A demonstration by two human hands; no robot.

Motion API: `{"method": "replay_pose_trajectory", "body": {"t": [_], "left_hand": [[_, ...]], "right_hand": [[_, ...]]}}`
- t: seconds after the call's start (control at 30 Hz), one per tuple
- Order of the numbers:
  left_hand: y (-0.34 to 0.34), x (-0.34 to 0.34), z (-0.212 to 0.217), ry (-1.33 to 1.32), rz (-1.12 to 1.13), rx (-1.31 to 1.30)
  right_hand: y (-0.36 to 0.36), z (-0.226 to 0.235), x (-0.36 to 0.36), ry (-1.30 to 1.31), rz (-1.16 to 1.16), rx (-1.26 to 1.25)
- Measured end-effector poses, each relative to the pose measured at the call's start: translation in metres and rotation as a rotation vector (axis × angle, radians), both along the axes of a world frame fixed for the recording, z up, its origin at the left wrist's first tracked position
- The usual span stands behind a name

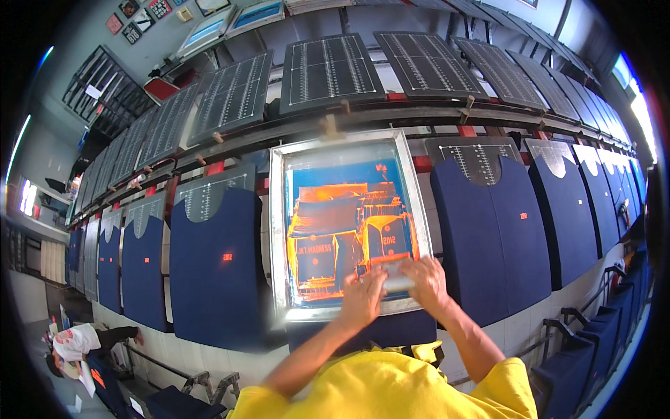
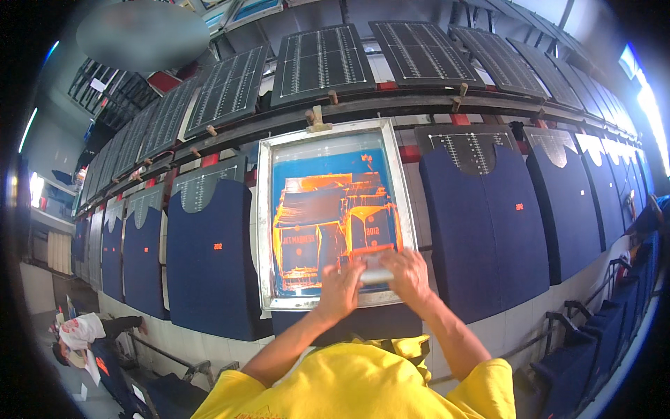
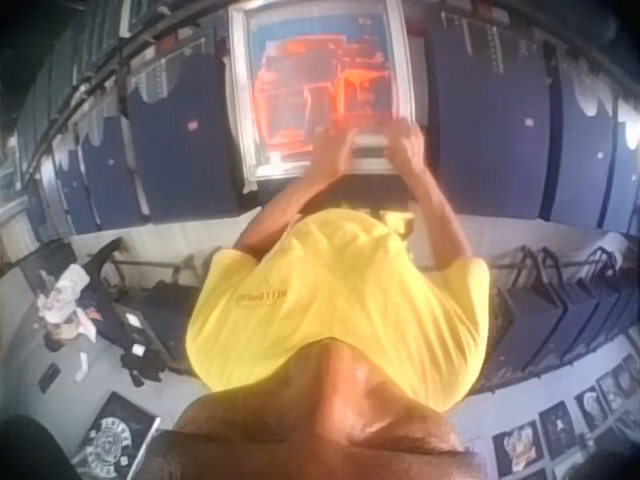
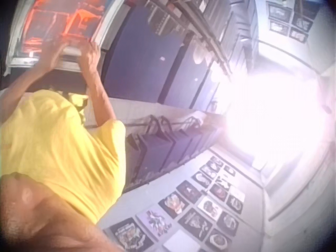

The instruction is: The person performs screen printing on shirts by lowering a mesh screen onto fabric, applying ink with a squeegee, and lifting the screen to reveal the print.

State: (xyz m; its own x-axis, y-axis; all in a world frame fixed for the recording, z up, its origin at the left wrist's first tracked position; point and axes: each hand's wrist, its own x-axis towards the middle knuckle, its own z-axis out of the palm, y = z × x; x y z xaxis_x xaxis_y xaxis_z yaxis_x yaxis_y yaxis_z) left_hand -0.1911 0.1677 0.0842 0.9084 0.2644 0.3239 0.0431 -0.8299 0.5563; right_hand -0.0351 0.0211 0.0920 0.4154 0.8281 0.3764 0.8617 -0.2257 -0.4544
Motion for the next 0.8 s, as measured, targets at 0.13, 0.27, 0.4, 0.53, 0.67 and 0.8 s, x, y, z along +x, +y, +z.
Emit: {"method": "replay_pose_trajectory", "body": {"t": [0.13,0.27,0.4,0.53,0.67,0.8], "left_hand": [[0.05,0.056,0.0,-0.101,0.029,0.067],[0.091,0.095,0.02,0.054,0.062,-0.071],[0.094,0.089,0.042,-0.043,0.05,-0.113],[0.067,0.037,0.047,-0.137,0.057,-0.038],[0.032,-0.016,0.039,-0.087,0.014,0.009],[0.001,-0.049,0.012,-0.053,-0.036,0.011]], "right_hand": [[0.056,0.003,0.055,-0.083,-0.01,0.061],[0.099,0.03,0.094,-0.012,-0.047,-0.177],[0.102,0.046,0.092,-0.122,0.011,-0.065],[0.072,0.074,0.04,-0.163,0.052,0.03],[0.03,0.042,-0.011,-0.114,0.032,0.068],[-0.005,0.022,-0.052,-0.072,0.026,-0.045]]}}
